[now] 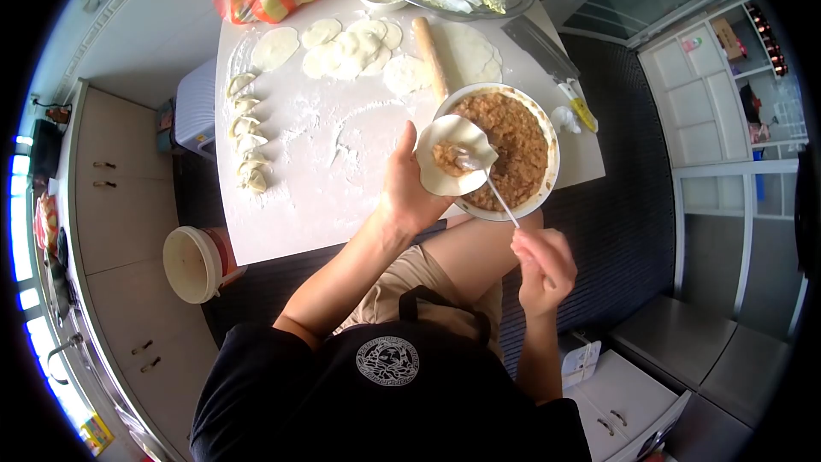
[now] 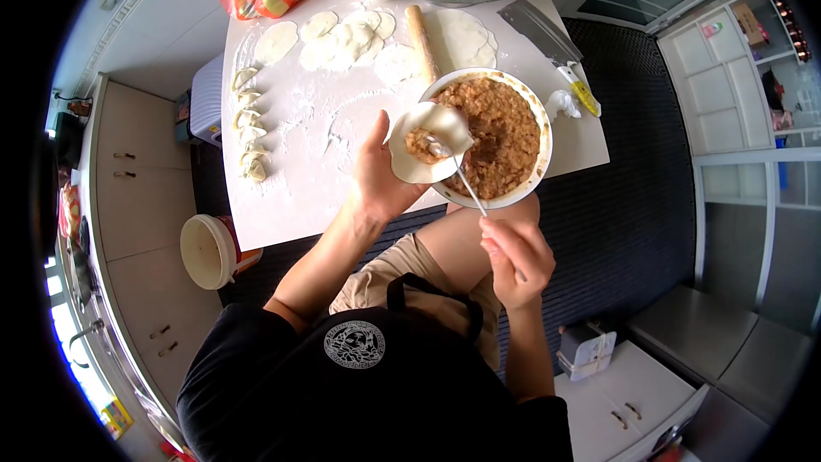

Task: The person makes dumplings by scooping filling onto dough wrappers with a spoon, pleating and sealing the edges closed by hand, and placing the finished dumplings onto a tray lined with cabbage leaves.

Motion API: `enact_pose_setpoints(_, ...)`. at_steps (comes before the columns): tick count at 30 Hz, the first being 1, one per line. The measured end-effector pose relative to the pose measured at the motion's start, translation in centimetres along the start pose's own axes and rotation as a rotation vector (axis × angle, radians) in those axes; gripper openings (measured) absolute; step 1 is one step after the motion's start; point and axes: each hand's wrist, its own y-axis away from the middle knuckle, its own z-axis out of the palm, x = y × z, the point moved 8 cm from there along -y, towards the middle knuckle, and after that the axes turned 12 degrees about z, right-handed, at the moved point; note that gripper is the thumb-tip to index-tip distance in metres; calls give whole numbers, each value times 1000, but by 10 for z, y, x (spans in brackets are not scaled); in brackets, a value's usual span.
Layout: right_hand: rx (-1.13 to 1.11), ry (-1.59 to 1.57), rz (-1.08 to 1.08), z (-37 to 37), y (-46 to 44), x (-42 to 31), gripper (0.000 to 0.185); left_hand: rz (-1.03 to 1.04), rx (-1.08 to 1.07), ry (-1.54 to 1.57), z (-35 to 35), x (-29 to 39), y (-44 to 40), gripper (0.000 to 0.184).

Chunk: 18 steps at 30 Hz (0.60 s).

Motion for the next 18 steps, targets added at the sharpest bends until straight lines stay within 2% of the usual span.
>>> enact_pose_setpoints(3,123,-252,137,-11,1,21,20,37,55,17,-5,10,4,67)
enact_pose_setpoints(5,191,-246,203,-18,-1,30,22,79,63,49,-9,20,6,66)
enact_pose_setpoints(7,203,-29,323,-16,-8,35,19,134,51,5,-9,33,10,67)
enact_pose_setpoints(11,144,212,293,4,-7,62,16,179,41,-15,-17,50,14,65)
enact_pose_setpoints(18,260,-300,720,9,-4,98,26,184,54,-5,-19,53,15,64)
